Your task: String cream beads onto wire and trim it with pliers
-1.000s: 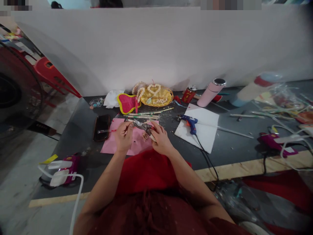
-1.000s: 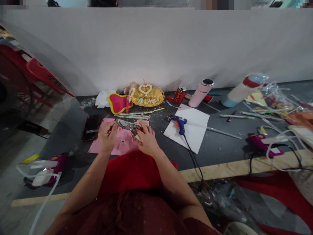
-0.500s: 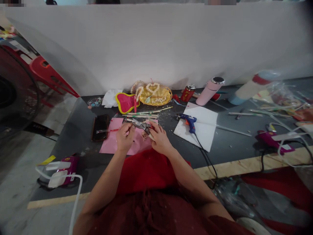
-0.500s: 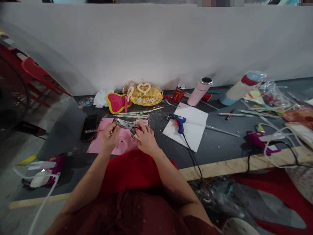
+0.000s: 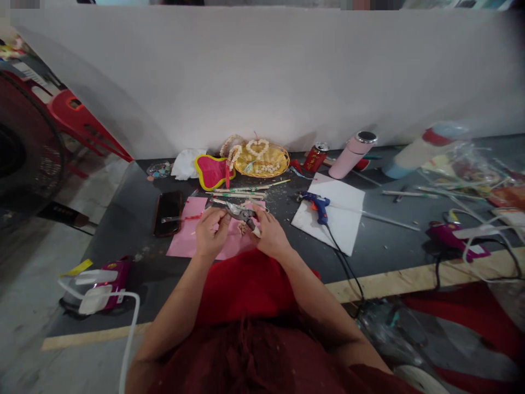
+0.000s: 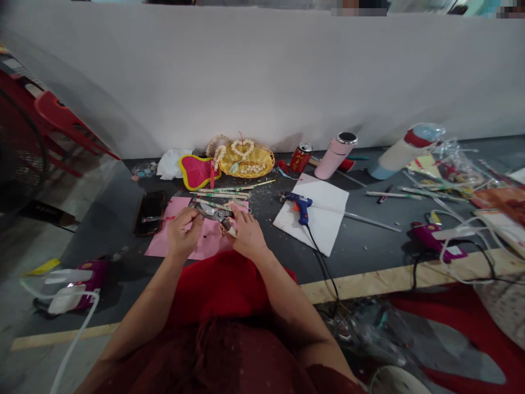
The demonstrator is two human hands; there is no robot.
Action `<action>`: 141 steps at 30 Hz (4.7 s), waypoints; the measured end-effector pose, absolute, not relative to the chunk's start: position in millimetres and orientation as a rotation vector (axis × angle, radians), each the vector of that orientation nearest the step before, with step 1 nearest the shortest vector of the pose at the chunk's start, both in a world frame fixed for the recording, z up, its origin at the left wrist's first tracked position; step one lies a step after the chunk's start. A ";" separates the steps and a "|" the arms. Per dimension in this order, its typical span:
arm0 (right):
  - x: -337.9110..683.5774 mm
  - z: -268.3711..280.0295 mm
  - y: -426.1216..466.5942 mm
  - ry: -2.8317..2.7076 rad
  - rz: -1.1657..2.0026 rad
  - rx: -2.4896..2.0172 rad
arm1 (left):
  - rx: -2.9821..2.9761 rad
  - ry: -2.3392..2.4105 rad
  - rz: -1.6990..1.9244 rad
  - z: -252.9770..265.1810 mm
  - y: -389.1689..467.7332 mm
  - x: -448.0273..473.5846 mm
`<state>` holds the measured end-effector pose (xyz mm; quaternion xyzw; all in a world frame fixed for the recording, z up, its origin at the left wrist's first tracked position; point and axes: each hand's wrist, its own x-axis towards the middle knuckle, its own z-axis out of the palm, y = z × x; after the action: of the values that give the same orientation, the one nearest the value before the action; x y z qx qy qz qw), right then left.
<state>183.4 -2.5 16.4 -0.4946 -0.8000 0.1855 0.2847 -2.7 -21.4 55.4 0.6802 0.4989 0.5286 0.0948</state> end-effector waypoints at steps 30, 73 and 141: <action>198.0 24.7 2.4 -2.205 0.493 -1.369 | 2.357 1.725 1.101 24.3 -22.1 -23.0; 191.4 23.2 -4.9 -2.177 0.451 -1.449 | 2.268 1.897 1.161 23.9 -23.0 -19.0; 195.6 19.0 1.6 -2.238 0.502 -1.361 | 2.367 1.757 1.076 15.5 -19.6 -22.4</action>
<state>195.6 1.6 19.0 -0.4960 -0.8157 0.1829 0.2349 -22.4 -19.6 15.5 0.7542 0.5600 0.3430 0.0018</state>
